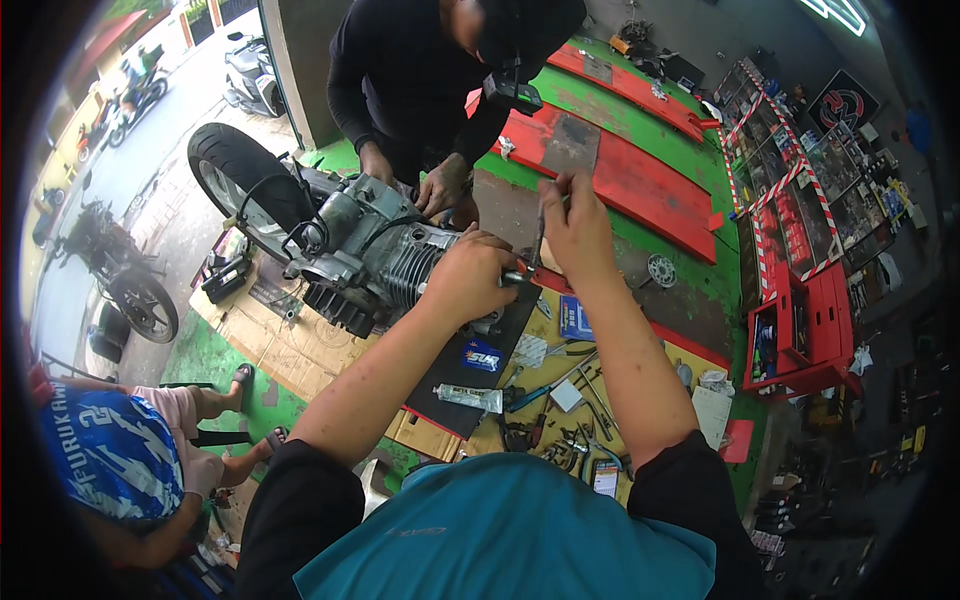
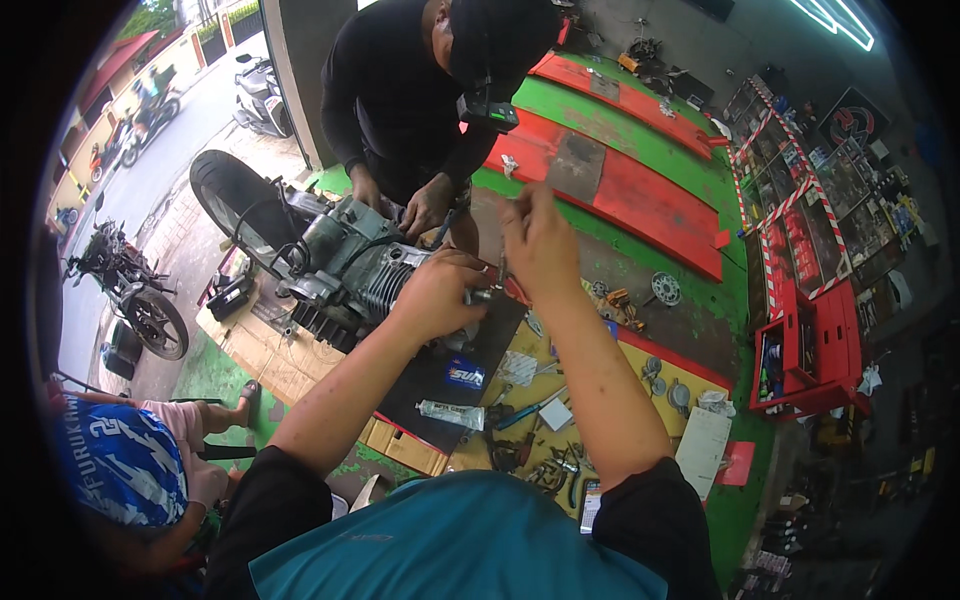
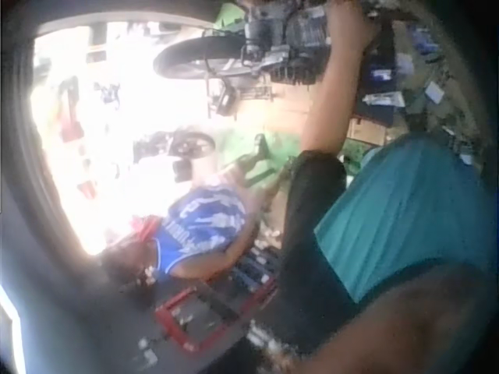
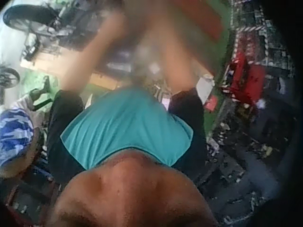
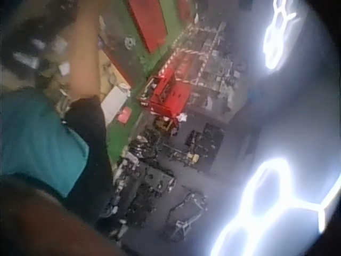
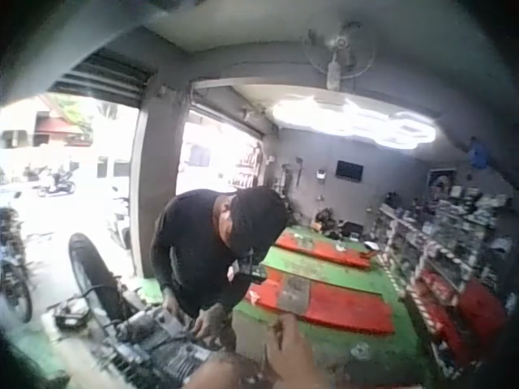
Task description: The person works on a motorcycle engine mounted on a stand, using a socket wrench to tighten bolts on the cylinder head. A second person assists by using a hammer to tap a component into place. The primary person continues to adjust and tighten various parts of the engine assembly.
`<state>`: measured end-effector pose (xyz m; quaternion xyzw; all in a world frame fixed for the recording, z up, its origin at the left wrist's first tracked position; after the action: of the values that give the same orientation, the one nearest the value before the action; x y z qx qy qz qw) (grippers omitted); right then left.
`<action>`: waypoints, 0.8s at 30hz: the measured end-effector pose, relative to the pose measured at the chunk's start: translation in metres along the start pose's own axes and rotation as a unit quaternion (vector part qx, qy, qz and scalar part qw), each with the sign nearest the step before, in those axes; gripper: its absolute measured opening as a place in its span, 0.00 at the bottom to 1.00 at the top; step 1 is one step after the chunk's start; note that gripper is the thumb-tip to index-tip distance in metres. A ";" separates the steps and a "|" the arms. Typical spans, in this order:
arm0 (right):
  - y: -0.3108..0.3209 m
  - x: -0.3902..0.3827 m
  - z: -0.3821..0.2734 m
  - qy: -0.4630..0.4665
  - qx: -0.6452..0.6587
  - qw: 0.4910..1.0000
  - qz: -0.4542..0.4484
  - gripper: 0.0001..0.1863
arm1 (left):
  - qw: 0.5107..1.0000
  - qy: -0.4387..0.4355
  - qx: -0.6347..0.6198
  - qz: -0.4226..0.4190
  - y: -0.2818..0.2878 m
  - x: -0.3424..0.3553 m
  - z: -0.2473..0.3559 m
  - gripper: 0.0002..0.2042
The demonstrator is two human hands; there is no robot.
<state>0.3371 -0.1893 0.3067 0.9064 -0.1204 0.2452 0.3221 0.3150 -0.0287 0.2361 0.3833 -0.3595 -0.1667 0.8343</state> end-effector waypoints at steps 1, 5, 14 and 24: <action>-0.010 0.009 0.022 -0.037 0.033 0.999 0.003 0.16 | 1.000 0.002 -0.001 -0.003 0.002 0.001 0.001 0.18; -0.059 -0.002 0.173 -0.233 0.146 0.960 -0.049 0.20 | 1.000 -0.001 -0.014 -0.010 0.001 0.010 0.008 0.18; -0.081 -0.228 0.144 -0.440 0.333 0.811 -0.196 0.32 | 1.000 -0.001 -0.007 0.025 0.001 0.000 0.003 0.13; -0.012 -0.196 -0.017 -0.059 0.172 0.945 -0.272 0.05 | 0.999 -0.014 -0.010 0.027 -0.002 0.003 0.004 0.15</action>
<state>0.1683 -0.1577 0.2094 0.9592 0.1554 0.1114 0.2081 0.3142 -0.0343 0.2380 0.3624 -0.3798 -0.1534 0.8372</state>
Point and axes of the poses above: each hand's wrist, its own x-axis towards the middle knuckle, its own y-axis out of the back of the hand, z = x × y, the point moved 3 cm from there along x, towards the middle knuckle, and after that the axes turned 6 degrees about -y, right-handed, at the moved point
